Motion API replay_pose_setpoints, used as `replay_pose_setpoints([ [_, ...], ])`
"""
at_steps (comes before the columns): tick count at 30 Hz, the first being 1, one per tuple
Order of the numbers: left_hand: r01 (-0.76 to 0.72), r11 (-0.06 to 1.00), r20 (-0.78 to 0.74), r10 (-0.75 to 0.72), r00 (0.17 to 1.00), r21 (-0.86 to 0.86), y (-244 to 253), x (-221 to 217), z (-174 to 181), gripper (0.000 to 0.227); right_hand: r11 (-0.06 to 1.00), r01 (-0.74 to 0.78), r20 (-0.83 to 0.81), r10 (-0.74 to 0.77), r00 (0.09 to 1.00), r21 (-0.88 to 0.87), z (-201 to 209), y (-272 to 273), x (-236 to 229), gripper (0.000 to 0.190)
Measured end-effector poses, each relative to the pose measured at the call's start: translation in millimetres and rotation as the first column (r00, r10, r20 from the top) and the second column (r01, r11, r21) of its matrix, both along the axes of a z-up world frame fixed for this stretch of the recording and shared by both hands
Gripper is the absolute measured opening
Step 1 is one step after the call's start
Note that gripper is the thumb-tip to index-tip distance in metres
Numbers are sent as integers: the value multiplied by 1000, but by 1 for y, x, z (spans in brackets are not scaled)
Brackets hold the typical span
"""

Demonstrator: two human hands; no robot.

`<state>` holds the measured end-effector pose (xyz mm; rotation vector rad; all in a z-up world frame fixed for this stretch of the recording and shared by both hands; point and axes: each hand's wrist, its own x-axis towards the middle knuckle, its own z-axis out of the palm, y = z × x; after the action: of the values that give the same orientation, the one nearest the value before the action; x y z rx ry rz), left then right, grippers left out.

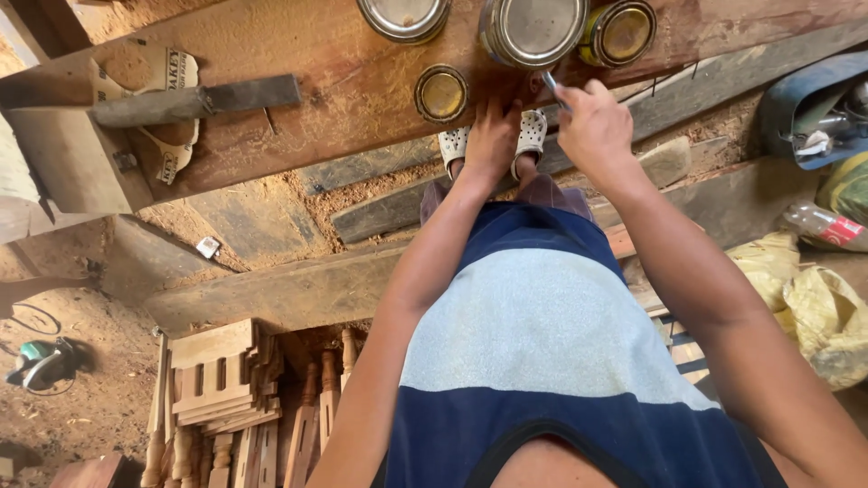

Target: Applying wood stain or finish to a small wooden component using a brush after opening several cans of finish.

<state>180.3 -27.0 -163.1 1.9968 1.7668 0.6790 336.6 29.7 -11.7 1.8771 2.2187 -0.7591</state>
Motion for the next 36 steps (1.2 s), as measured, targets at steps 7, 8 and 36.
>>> replay_pose_setpoints([
  [7, 14, 1000, -4, -14, 1000, -21, 4, -3, 5, 38, 999, 1, -79, 3, 997, 44, -1, 7, 0, 34],
  [8, 17, 999, 8, -16, 1000, -38, 2, -2, 6, 38, 998, 43, -92, -39, 995, 44, 1, 8, -2, 33],
  [36, -29, 1000, 17, 29, 999, -11, 3, -1, 1, 28, 998, -38, -4, 38, 999, 55, -9, 5, 1, 30],
])
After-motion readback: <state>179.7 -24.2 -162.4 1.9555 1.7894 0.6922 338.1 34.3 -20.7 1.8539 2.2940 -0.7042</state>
